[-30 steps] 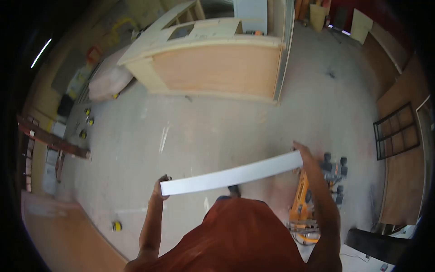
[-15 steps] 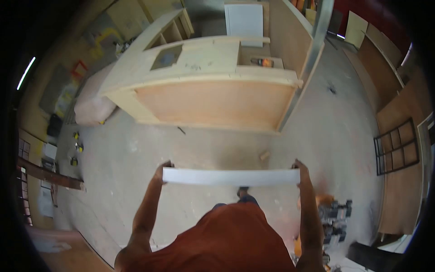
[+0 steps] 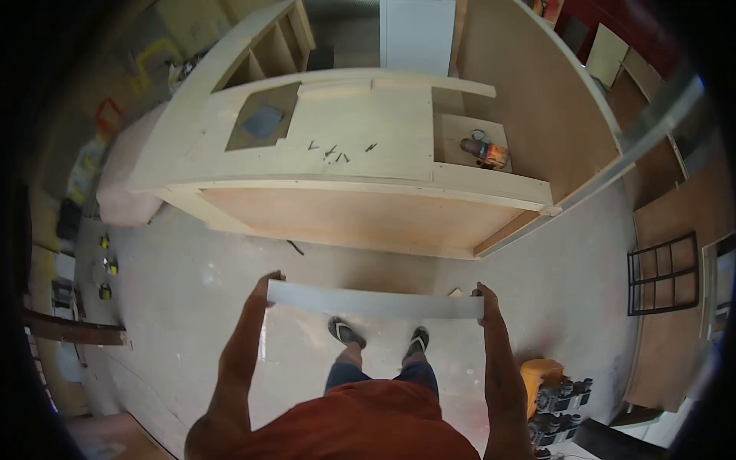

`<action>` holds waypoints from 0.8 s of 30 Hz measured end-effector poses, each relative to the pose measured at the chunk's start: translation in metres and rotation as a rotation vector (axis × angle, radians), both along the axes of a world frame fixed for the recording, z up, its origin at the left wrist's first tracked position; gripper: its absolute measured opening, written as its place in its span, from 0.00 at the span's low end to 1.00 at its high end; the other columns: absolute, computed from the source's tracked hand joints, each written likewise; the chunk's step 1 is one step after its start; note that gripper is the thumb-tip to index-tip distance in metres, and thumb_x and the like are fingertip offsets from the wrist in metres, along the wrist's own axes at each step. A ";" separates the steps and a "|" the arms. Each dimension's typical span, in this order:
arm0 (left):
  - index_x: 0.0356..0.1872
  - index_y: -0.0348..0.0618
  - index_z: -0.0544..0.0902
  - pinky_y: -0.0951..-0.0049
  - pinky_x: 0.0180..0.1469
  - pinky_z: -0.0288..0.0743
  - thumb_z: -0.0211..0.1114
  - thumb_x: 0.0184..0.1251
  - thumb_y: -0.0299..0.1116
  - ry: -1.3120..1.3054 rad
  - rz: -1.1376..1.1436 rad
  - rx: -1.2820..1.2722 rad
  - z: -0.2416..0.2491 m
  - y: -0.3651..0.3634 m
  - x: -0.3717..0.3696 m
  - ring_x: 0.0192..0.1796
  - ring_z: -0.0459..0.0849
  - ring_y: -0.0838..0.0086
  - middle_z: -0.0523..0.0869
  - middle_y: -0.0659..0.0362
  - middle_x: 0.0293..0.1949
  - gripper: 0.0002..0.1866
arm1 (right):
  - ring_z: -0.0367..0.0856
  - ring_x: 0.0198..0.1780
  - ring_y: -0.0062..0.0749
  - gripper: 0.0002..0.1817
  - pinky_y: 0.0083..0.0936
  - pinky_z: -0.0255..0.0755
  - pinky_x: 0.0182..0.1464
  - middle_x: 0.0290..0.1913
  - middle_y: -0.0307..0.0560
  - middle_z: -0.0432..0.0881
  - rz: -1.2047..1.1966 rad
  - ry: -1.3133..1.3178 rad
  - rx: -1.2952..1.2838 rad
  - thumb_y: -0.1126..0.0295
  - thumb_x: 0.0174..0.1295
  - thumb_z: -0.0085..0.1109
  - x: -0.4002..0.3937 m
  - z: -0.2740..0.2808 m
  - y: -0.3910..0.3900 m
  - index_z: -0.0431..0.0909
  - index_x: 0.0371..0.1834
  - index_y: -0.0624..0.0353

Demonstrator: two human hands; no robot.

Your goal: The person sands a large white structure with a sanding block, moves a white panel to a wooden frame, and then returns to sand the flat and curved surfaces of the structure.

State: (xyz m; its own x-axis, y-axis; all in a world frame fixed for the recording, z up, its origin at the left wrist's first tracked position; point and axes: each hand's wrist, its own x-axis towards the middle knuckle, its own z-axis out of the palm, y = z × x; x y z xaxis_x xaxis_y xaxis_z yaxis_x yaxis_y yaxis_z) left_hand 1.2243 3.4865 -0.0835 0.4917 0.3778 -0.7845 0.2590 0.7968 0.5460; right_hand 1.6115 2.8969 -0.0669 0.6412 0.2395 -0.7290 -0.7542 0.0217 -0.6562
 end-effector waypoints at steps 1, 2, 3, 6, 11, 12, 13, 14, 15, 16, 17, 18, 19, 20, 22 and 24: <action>0.36 0.46 0.84 0.63 0.37 0.80 0.59 0.83 0.46 0.002 -0.103 0.001 -0.008 0.016 0.006 0.30 0.85 0.67 0.86 0.61 0.27 0.17 | 0.74 0.21 0.33 0.22 0.35 0.70 0.28 0.20 0.38 0.73 0.013 0.017 -0.028 0.52 0.77 0.60 0.008 -0.005 0.006 0.73 0.23 0.45; 0.35 0.47 0.84 0.63 0.36 0.79 0.59 0.83 0.46 0.036 -0.092 -0.009 -0.011 0.027 0.021 0.29 0.84 0.67 0.84 0.62 0.26 0.17 | 0.73 0.21 0.32 0.22 0.35 0.69 0.28 0.20 0.38 0.73 0.054 0.033 0.027 0.53 0.77 0.61 0.017 -0.016 0.011 0.73 0.22 0.45; 0.34 0.47 0.83 0.63 0.35 0.78 0.59 0.83 0.47 0.076 -0.091 -0.011 -0.014 0.035 0.031 0.27 0.82 0.68 0.83 0.63 0.25 0.18 | 0.72 0.20 0.32 0.22 0.34 0.69 0.27 0.20 0.37 0.73 0.083 0.055 0.091 0.53 0.76 0.62 0.019 -0.030 0.020 0.73 0.22 0.45; 0.37 0.46 0.85 0.65 0.36 0.78 0.57 0.84 0.48 -0.018 -0.141 -0.068 -0.042 0.073 0.055 0.29 0.83 0.68 0.84 0.63 0.27 0.19 | 0.73 0.22 0.31 0.19 0.32 0.68 0.28 0.21 0.36 0.74 0.030 0.010 -0.075 0.53 0.74 0.65 0.039 -0.068 0.046 0.77 0.26 0.47; 0.45 0.42 0.86 0.65 0.48 0.82 0.55 0.86 0.47 -0.122 -0.258 -0.066 -0.040 0.108 0.108 0.40 0.89 0.66 0.90 0.59 0.37 0.20 | 0.79 0.27 0.33 0.17 0.28 0.73 0.33 0.26 0.36 0.79 0.034 0.060 0.006 0.52 0.75 0.64 0.095 -0.072 0.071 0.81 0.33 0.51; 0.50 0.40 0.87 0.65 0.54 0.83 0.54 0.87 0.45 -0.124 -0.282 -0.023 -0.042 0.109 0.111 0.46 0.90 0.65 0.92 0.57 0.43 0.19 | 0.83 0.33 0.36 0.16 0.28 0.76 0.38 0.32 0.39 0.83 0.002 0.080 -0.013 0.52 0.75 0.64 0.102 -0.067 0.083 0.83 0.40 0.54; 0.50 0.40 0.87 0.65 0.54 0.83 0.54 0.87 0.45 -0.114 -0.295 -0.034 -0.048 0.109 0.115 0.46 0.90 0.65 0.92 0.57 0.43 0.19 | 0.86 0.39 0.38 0.17 0.28 0.80 0.42 0.39 0.42 0.87 -0.030 0.090 -0.030 0.52 0.75 0.64 0.109 -0.064 0.089 0.85 0.46 0.56; 0.56 0.39 0.85 0.64 0.59 0.82 0.54 0.87 0.43 -0.140 -0.221 0.030 -0.054 0.113 0.120 0.53 0.89 0.65 0.91 0.55 0.50 0.19 | 0.86 0.39 0.38 0.17 0.28 0.80 0.42 0.39 0.42 0.87 -0.040 0.094 -0.036 0.52 0.75 0.64 0.116 -0.075 0.086 0.85 0.46 0.56; 0.61 0.37 0.83 0.63 0.65 0.81 0.54 0.87 0.41 -0.169 -0.143 0.098 -0.059 0.118 0.125 0.60 0.88 0.65 0.90 0.54 0.56 0.19 | 0.87 0.46 0.40 0.17 0.28 0.81 0.48 0.46 0.45 0.88 0.212 -0.321 -0.031 0.56 0.75 0.64 0.121 -0.085 0.087 0.84 0.53 0.58; 0.61 0.37 0.83 0.63 0.65 0.81 0.54 0.87 0.41 -0.170 -0.146 0.096 -0.063 0.123 0.131 0.60 0.88 0.65 0.90 0.54 0.56 0.19 | 0.88 0.53 0.41 0.18 0.28 0.82 0.54 0.54 0.48 0.89 0.466 -0.739 -0.024 0.60 0.75 0.65 0.128 -0.097 0.089 0.83 0.60 0.59; 0.63 0.37 0.82 0.63 0.67 0.79 0.54 0.87 0.40 -0.177 -0.150 0.167 -0.067 0.130 0.139 0.62 0.87 0.65 0.89 0.54 0.59 0.19 | 0.88 0.53 0.41 0.18 0.28 0.82 0.54 0.54 0.48 0.89 0.463 -0.743 -0.026 0.60 0.75 0.65 0.138 -0.104 0.097 0.83 0.60 0.59; 0.66 0.36 0.81 0.64 0.70 0.77 0.54 0.87 0.39 -0.184 -0.149 0.235 -0.073 0.135 0.146 0.65 0.85 0.65 0.88 0.55 0.62 0.20 | 0.87 0.56 0.36 0.19 0.30 0.80 0.58 0.55 0.46 0.88 0.325 -0.630 -0.038 0.57 0.78 0.59 0.147 -0.112 0.105 0.83 0.61 0.59; 0.68 0.36 0.80 0.64 0.73 0.75 0.54 0.87 0.38 -0.186 -0.147 0.298 -0.080 0.137 0.152 0.68 0.83 0.65 0.87 0.55 0.65 0.20 | 0.86 0.59 0.32 0.21 0.31 0.79 0.62 0.56 0.45 0.87 0.190 -0.511 -0.053 0.55 0.82 0.53 0.154 -0.117 0.114 0.83 0.62 0.59; 0.69 0.37 0.79 0.63 0.74 0.74 0.52 0.88 0.40 -0.153 -0.147 0.340 -0.085 0.138 0.163 0.70 0.82 0.65 0.85 0.55 0.67 0.21 | 0.86 0.59 0.32 0.21 0.31 0.79 0.62 0.56 0.45 0.87 0.198 -0.508 -0.059 0.55 0.82 0.53 0.161 -0.115 0.125 0.83 0.62 0.59; 0.70 0.38 0.78 0.62 0.75 0.73 0.51 0.89 0.41 -0.150 -0.091 0.381 -0.095 0.137 0.181 0.70 0.81 0.65 0.84 0.55 0.68 0.22 | 0.84 0.59 0.28 0.22 0.29 0.78 0.60 0.57 0.42 0.87 -0.197 -0.111 0.005 0.53 0.82 0.52 0.174 -0.103 0.151 0.81 0.65 0.55; 0.71 0.39 0.77 0.61 0.75 0.73 0.50 0.89 0.43 -0.139 -0.034 0.429 -0.096 0.136 0.190 0.70 0.81 0.65 0.83 0.55 0.69 0.23 | 0.84 0.59 0.28 0.22 0.27 0.77 0.59 0.59 0.42 0.86 -0.004 -0.169 -0.060 0.51 0.82 0.51 0.197 -0.133 0.136 0.80 0.66 0.54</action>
